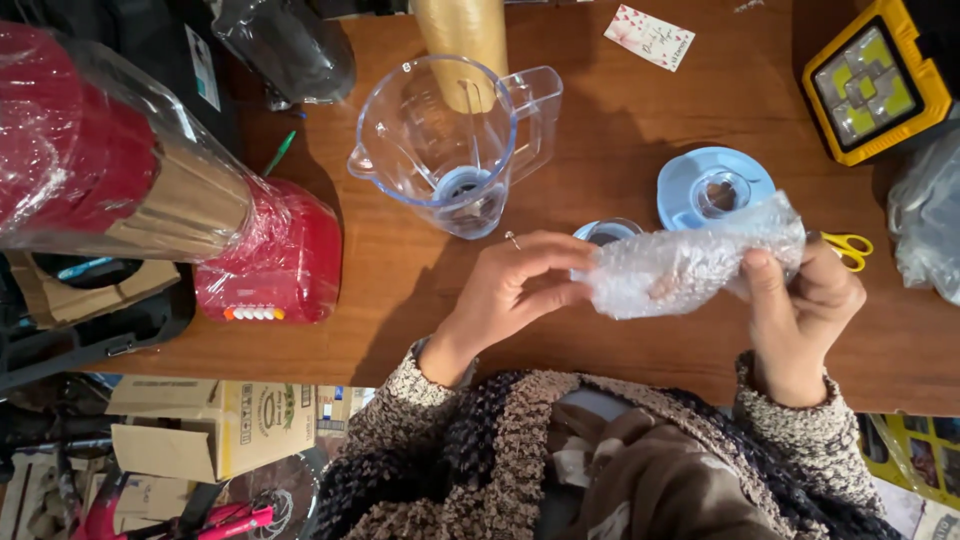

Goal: The person unwraps a blender by removing plastic film and bubble wrap from the base and pitcher by hand and using scissors.

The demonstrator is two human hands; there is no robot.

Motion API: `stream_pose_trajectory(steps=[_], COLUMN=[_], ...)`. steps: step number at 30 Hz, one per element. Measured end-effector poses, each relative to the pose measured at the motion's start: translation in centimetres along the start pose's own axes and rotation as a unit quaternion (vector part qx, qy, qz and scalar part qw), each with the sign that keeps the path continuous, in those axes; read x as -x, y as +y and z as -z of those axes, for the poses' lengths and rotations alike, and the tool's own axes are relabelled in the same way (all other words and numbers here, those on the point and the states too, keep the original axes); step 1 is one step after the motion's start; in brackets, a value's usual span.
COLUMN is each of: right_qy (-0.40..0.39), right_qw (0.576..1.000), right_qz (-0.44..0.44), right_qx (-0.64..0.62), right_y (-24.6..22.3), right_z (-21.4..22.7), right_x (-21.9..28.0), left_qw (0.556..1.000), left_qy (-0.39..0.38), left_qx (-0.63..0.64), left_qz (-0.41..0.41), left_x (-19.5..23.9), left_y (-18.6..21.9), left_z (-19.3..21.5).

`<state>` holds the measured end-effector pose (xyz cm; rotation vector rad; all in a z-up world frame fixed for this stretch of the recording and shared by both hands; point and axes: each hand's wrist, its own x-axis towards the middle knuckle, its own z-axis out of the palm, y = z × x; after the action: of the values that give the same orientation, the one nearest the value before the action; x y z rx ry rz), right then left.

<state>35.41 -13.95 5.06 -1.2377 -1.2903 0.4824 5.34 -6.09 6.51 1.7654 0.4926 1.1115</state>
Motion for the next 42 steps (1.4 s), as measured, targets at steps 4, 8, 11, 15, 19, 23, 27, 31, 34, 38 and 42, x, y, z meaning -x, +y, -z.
stream_pose_trajectory(steps=[4,8,11,15,19,23,27,31,34,38,42], right_qy=[0.02,0.019,0.009,-0.044,-0.08,-0.177,-0.225,-0.177,-0.153,-0.154,-0.129], right_qw=[0.999,0.991,0.973,0.955,0.962,0.967,0.967,0.959,0.966,0.963,0.936], right_qz=[0.005,0.091,0.151,0.218,0.179,0.101,0.112,0.189,0.166,0.185,0.306], right_qx=[0.027,0.099,0.173,0.196,0.191,-0.152,0.043,0.117,0.122,0.118,0.117], right_y=[1.0,2.3,2.3,2.6,-0.5,-4.1,-1.7,-3.5,-2.9,-0.4,1.5], right_z=[0.1,0.0,-0.4,-0.7,-2.4,-4.6,-2.6,-3.9,-4.3,-4.7,-6.1], right_x=[0.8,0.8,1.3,1.9,1.1,0.5,3.0,1.9,1.8,2.7,2.5], left_qw=[0.997,0.986,0.966,0.959,0.97,0.978,0.966,0.979,0.979,0.977,0.965], left_qy=[0.029,0.165,0.24,0.28,0.239,0.2,0.204,0.12,0.049,0.025,0.009], left_qx=[-0.051,0.014,0.091,0.037,0.004,0.045,0.056,-0.044,-0.153,-0.156,-0.209], left_qz=[-0.049,-0.004,0.019,-0.017,-0.035,-0.049,-0.152,-0.158,-0.127,-0.144,-0.158], left_x=[0.1,1.2,1.7,1.7,3.0,4.1,2.5,3.4,3.4,2.4,0.9], left_y=[0.3,-1.1,-1.5,-1.4,-2.4,-4.1,-2.8,-1.3,-1.3,-0.9,0.2], left_z=[-0.6,-1.8,-2.1,-1.6,-1.5,-2.0,-2.3,-1.4,-1.5,-2.0,-2.4])
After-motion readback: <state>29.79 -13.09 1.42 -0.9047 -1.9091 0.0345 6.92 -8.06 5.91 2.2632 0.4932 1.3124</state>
